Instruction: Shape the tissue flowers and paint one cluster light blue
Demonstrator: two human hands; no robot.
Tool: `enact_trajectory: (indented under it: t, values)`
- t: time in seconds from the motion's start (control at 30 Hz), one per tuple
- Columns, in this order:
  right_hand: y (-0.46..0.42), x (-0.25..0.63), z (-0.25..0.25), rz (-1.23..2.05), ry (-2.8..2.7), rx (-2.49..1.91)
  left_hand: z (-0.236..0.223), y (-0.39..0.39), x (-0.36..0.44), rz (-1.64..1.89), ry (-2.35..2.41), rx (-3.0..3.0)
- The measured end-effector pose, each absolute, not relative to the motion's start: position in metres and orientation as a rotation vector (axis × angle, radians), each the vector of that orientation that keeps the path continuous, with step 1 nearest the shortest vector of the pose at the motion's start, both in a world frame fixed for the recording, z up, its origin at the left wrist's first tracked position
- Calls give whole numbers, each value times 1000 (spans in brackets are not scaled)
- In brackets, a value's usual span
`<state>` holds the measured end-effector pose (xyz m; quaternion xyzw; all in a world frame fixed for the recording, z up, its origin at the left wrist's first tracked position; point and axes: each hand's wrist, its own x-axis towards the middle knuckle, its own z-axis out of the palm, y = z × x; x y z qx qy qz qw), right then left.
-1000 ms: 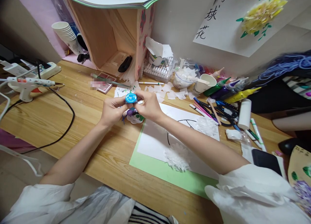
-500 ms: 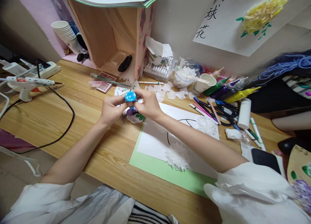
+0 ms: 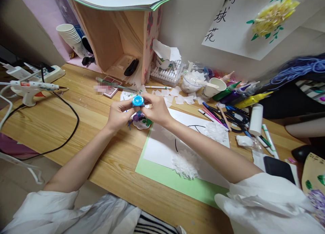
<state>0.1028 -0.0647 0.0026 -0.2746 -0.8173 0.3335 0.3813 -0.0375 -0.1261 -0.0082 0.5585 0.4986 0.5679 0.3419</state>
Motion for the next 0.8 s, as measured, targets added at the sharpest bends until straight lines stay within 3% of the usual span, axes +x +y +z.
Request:
enact_trajectory:
  t: [0.6,0.8]
  values:
    - [-59,104,13,997,-2073,-739,-10,-124,-39,1401,1238,1497]
    - [-62,105,11,1052,-1897,-862,-10,-131,-28,1285,1677,1817]
